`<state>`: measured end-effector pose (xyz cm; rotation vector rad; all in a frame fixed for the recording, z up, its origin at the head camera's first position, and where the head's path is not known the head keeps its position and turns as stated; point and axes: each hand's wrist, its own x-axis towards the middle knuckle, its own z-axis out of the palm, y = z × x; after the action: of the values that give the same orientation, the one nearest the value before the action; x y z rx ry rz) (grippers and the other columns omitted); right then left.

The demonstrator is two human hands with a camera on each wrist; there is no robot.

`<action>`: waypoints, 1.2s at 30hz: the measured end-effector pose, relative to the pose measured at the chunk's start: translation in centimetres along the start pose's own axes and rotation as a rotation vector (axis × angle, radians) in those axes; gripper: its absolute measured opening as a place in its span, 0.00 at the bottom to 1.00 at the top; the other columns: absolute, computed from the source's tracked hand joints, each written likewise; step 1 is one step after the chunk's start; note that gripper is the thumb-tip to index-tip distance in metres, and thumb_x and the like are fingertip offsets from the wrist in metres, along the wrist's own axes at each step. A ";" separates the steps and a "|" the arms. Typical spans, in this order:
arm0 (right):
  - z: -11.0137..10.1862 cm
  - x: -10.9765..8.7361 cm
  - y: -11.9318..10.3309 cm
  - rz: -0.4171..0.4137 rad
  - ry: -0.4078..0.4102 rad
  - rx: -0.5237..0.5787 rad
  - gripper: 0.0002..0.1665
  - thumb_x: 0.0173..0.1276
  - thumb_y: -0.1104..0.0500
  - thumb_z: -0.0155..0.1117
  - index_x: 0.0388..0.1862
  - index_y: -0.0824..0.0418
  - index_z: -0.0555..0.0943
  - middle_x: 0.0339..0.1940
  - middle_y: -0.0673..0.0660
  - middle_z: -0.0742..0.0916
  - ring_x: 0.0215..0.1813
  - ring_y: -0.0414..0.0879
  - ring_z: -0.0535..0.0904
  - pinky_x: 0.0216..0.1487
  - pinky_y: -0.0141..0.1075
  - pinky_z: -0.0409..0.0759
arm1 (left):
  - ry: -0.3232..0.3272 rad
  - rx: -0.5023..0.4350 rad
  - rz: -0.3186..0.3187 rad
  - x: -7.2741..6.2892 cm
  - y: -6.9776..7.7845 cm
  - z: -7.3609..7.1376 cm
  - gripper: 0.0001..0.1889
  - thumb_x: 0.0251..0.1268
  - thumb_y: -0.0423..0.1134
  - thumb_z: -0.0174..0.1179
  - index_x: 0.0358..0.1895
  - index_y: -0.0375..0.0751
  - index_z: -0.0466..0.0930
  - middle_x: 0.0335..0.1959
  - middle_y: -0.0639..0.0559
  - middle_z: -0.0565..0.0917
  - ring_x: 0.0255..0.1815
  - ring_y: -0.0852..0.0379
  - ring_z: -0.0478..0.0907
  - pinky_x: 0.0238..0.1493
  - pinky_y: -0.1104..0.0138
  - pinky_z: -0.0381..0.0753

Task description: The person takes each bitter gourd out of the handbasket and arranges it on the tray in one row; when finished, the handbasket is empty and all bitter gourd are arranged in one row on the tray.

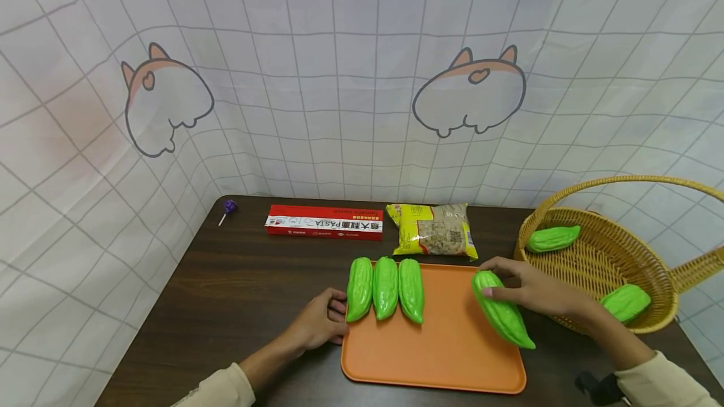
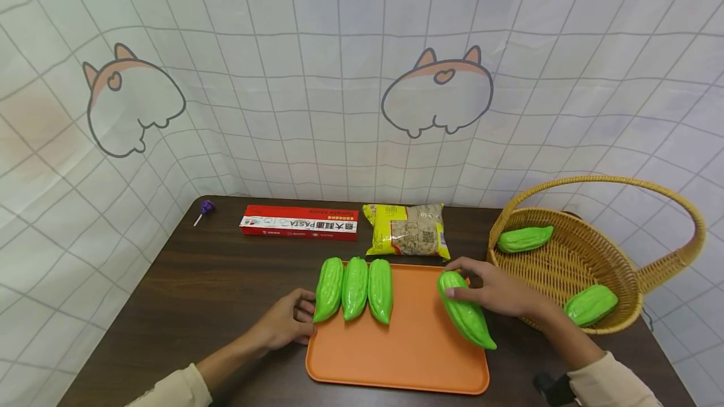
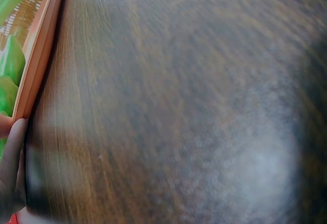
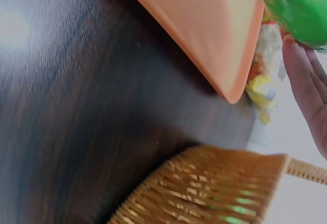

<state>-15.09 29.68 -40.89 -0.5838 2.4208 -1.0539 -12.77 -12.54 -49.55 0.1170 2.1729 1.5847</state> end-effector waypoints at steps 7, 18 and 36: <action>1.3 0.7 0.0 0.002 0.005 0.082 0.27 0.74 0.50 0.61 0.67 0.59 0.70 0.59 0.64 0.80 0.56 0.56 0.78 0.43 0.41 0.83 | -0.004 -0.003 -0.009 0.0 0.0 0.1 0.35 0.48 0.25 0.67 0.64 0.29 0.67 0.49 0.40 0.74 0.41 0.53 0.79 0.32 0.61 0.90; 2.9 1.6 0.7 -0.043 0.000 0.111 0.31 0.77 0.51 0.57 0.75 0.57 0.66 0.74 0.68 0.68 0.70 0.70 0.65 0.57 0.58 0.78 | -0.004 -0.004 0.007 0.1 0.1 -0.1 0.34 0.48 0.25 0.67 0.64 0.28 0.67 0.48 0.39 0.74 0.41 0.53 0.79 0.32 0.61 0.90; 3.6 2.3 1.1 -0.021 -0.027 0.153 0.31 0.78 0.51 0.54 0.75 0.60 0.65 0.77 0.71 0.63 0.75 0.77 0.57 0.59 0.60 0.79 | -0.004 -0.006 -0.007 0.0 0.1 0.0 0.35 0.48 0.25 0.67 0.64 0.29 0.67 0.49 0.40 0.75 0.41 0.53 0.79 0.32 0.61 0.90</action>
<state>-15.23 27.10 -44.48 -0.5684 2.2900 -1.2190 -12.79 -12.52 -49.46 0.1107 2.1627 1.5861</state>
